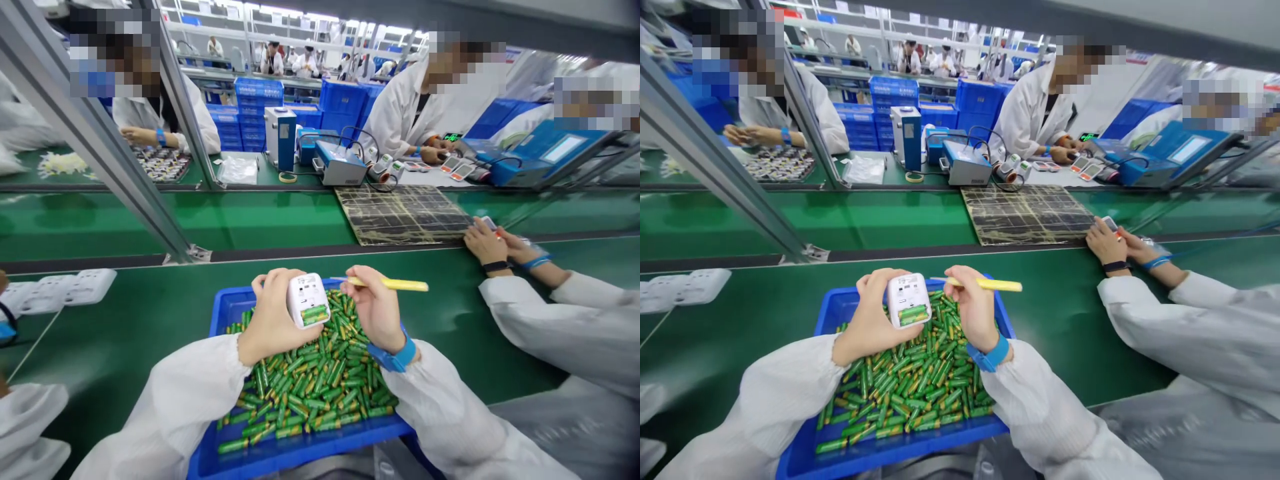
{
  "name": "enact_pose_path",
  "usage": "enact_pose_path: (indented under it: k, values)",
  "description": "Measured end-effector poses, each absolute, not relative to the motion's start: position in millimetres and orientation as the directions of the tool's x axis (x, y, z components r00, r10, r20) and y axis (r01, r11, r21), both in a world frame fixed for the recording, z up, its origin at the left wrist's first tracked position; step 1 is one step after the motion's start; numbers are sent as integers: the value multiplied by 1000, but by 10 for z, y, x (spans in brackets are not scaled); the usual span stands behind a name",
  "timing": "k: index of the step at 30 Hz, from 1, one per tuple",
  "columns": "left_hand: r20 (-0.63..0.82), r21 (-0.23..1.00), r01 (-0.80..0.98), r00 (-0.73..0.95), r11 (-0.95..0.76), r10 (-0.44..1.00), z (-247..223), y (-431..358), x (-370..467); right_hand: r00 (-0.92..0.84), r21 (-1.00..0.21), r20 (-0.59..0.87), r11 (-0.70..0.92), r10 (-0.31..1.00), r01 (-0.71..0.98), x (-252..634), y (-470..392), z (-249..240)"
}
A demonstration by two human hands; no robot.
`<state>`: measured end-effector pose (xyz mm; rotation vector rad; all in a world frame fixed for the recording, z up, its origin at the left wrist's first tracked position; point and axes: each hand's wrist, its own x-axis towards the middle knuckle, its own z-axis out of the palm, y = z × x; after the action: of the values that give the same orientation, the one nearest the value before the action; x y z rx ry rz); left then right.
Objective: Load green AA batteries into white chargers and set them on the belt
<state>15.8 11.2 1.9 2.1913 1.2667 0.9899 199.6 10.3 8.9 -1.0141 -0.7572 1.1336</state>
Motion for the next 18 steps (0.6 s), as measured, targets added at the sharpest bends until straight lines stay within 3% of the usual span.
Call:
enact_pose_path:
  k: [5, 13, 16, 18]
  values:
    - [368, 611, 613, 341, -501, 865, -3, 111, 167, 41, -963, 6, 16, 999, -270, 1873, -69, 56]
    - [362, 578, 646, 344, -498, 866, -8, 114, 167, 10, -972, 1, 3, 1000, -235, 1800, -113, 16]
    - [367, 523, 678, 366, -516, 855, -3, 118, 151, 3, -993, 61, 61, 998, -102, 1807, -149, 29]
    - [385, 452, 712, 389, -538, 837, 3, 112, 141, 0, -980, 175, 174, 985, 101, 1815, -188, 28]
